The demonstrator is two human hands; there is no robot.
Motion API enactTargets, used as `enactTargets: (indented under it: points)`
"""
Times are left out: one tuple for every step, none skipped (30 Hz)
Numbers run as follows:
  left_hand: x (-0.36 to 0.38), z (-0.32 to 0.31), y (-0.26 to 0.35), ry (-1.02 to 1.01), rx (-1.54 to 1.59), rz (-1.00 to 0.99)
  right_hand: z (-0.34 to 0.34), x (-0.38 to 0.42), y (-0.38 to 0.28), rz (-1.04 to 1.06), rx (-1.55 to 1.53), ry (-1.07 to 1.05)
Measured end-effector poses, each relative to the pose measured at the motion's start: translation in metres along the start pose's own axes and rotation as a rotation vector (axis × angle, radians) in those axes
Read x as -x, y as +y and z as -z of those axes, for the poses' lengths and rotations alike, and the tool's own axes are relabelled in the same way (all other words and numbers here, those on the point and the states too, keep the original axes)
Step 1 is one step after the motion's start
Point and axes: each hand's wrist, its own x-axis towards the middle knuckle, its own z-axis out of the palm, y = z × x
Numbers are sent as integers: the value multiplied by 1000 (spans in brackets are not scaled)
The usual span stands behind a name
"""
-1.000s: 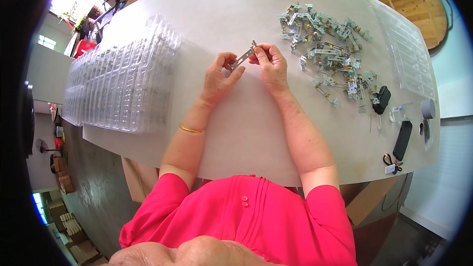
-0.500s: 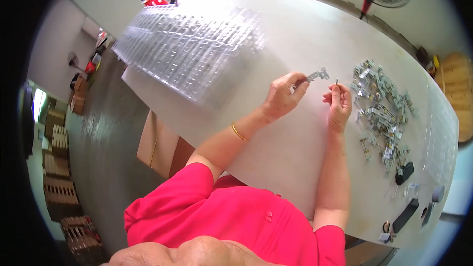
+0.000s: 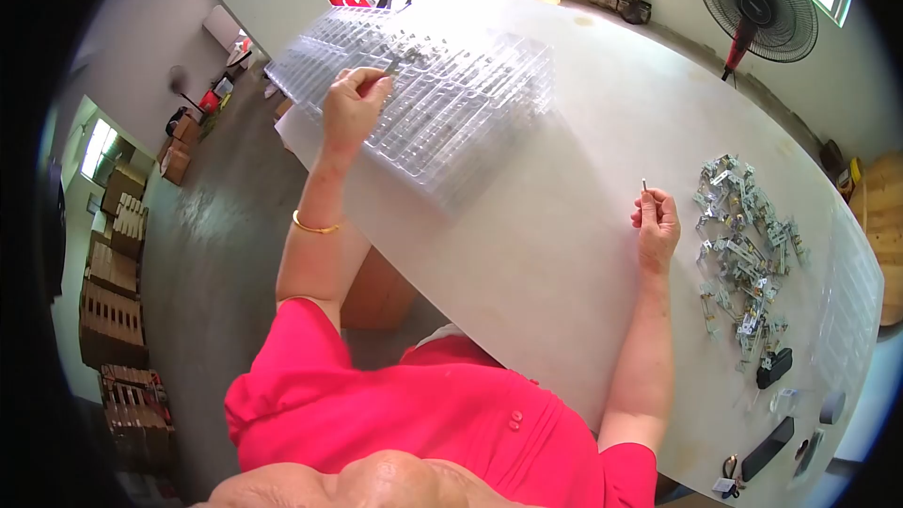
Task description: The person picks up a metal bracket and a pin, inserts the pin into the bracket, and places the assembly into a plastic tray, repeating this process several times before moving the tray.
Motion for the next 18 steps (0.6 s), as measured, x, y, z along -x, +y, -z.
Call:
enactTargets:
  points:
    - [-8, 9, -16, -51, -47, 49, -3, -1, -2, -9, 5, -10]
    - [-13, 14, -29, -109, -91, 100, -2, 1, -3, -23, 14, -15]
    - [-16, 16, -41, -167, -134, 153, -2, 3, -4, -36, 24, -21]
    - [-17, 14, -49, -168, -119, 168, -2, 3, -5, -37, 21, -24]
    - [-18, 12, -57, -192, -119, 182, -1, 4, -5, -38, 18, -26]
    - [-19, 11, -61, -218, -119, 196, -1, 4, -6, -39, 16, -28]
    - [-20, 10, -64, -245, -118, 210, -2, 4, -7, -42, 19, -27]
    - [-21, 9, -67, -264, -147, 213, -2, 5, -8, -47, 22, -26]
    - [-22, 8, -67, -283, -176, 215, -3, 5, -9, -53, 26, -24]
    - [-22, 6, -68, -303, -205, 218, -2, 6, -9, -55, 33, -24]
    - [-22, 4, -69, -304, -231, 209, -2, 6, -9, -57, 39, -25]
    - [-23, 2, -71, -304, -258, 199, -3, 5, -8, -59, 44, -25]
    - [-23, 0, -72, -304, -286, 189, -3, 5, -7, -63, 41, -21]
    - [-24, -1, -75, -313, -293, 176, -3, 5, -6, -68, 37, -17]
    - [-25, -2, -77, -323, -300, 164, -3, 4, -4, -73, 34, -12]
    - [-25, -3, -78, -333, -307, 150, -2, 4, -3, -73, 34, -15]
    - [-25, -4, -78, -345, -309, 144, -2, 4, -1, -73, 33, -18]
    - [-26, -4, -76, -357, -310, 137, -1, 3, -1, -73, 33, -20]
